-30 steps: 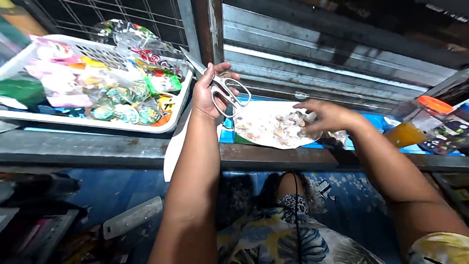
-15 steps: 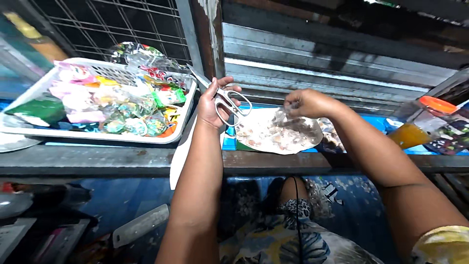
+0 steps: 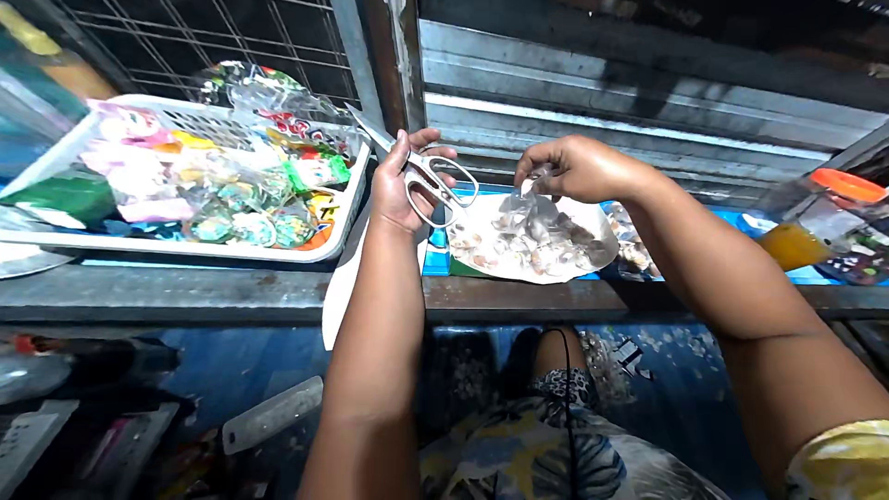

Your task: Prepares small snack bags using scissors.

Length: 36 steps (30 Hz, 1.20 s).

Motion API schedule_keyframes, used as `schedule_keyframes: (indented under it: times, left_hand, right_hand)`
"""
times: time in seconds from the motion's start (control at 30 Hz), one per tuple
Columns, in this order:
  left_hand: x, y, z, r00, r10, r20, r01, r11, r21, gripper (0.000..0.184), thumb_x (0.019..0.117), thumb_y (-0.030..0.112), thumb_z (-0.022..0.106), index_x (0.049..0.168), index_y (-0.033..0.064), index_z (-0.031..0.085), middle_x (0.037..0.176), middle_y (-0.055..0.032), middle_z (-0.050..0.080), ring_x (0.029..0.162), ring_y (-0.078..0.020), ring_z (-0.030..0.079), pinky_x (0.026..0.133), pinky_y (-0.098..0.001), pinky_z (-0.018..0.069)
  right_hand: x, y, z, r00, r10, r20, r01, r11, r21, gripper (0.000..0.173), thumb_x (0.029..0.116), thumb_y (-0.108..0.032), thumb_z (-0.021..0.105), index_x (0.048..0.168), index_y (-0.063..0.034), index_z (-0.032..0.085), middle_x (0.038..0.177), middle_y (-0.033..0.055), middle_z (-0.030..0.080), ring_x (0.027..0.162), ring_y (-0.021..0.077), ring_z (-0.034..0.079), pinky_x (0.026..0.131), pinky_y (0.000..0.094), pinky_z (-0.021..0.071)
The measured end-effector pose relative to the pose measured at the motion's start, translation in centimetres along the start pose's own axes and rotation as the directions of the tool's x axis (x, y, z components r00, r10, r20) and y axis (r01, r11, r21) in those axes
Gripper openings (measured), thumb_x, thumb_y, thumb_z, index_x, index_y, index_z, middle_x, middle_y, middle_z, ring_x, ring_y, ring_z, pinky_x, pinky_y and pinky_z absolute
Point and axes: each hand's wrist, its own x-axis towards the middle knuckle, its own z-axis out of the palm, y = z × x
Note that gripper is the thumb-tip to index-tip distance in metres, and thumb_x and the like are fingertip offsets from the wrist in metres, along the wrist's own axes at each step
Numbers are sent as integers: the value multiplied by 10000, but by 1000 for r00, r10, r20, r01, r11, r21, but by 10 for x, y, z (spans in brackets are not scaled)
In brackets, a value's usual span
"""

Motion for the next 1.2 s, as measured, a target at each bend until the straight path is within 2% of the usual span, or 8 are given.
schedule_keyframes:
  times: [0.1,0.27,0.47,0.6,0.73,0.87,1.03,1.2]
  left_hand:
    - [0,0,0,1000,2,5,-2,1000,-6,568,1126,376,78,1195,142,590,933,-22,754,681,-116,715,572,-242,592]
    - [1,1,0,1000,0,13,0,1000,1,569,1127,371,78,1202,137,591,934,-22,752,682,-119,714,574,-242,592]
    - [1,0,-2,1000,-1,18,1,1000,-17,569,1127,372,80,1196,133,591,929,-34,753,696,-127,720,579,-248,597]
    - [1,0,-1,1000,5,30,-5,1000,-10,573,1126,372,70,1193,132,587,938,-31,755,696,-125,722,585,-249,602]
    - [1,-1,0,1000,6,18,-6,1000,-5,577,1127,373,77,1178,134,600,936,-32,752,712,-131,725,589,-253,603]
    - [2,-1,-1,1000,0,10,0,1000,8,582,1128,379,74,1190,132,597,938,-33,753,713,-131,726,587,-252,604]
    - [2,-1,-2,1000,-4,21,4,1000,15,583,1128,377,79,1185,138,608,934,-24,757,727,-129,730,601,-251,606]
    - [1,-1,-1,1000,-4,14,4,1000,-5,603,1126,378,67,1163,135,618,922,-34,755,720,-130,727,589,-250,603]
  right_hand:
    - [-1,1,0,999,12,-37,-9,997,76,147,956,-19,676,1097,-61,673,987,63,695,736,104,669,672,301,591]
    - [1,5,2,996,-22,-89,39,980,194,154,902,21,682,1039,-48,668,903,41,667,582,67,576,518,250,515]
    - [-3,7,-2,992,8,-125,19,977,213,202,874,55,652,1061,-21,648,1004,70,641,736,103,630,615,302,565]
    - [-6,20,0,985,55,-164,11,926,377,181,833,49,599,977,-60,604,913,14,626,695,58,597,576,251,536]
    - [-5,42,8,976,97,-195,27,836,549,212,842,124,627,893,-76,581,842,-13,619,746,71,624,754,283,579]
    - [-9,52,9,928,174,-329,24,853,521,210,840,117,640,965,-49,611,911,16,623,794,89,637,766,289,582]
    - [-27,50,-8,896,134,-423,74,896,438,209,846,103,650,992,-44,623,926,8,638,794,75,651,779,288,598]
    - [-66,53,-38,911,90,-402,79,920,385,254,843,70,644,1049,-78,630,884,-39,652,761,58,662,745,269,610]
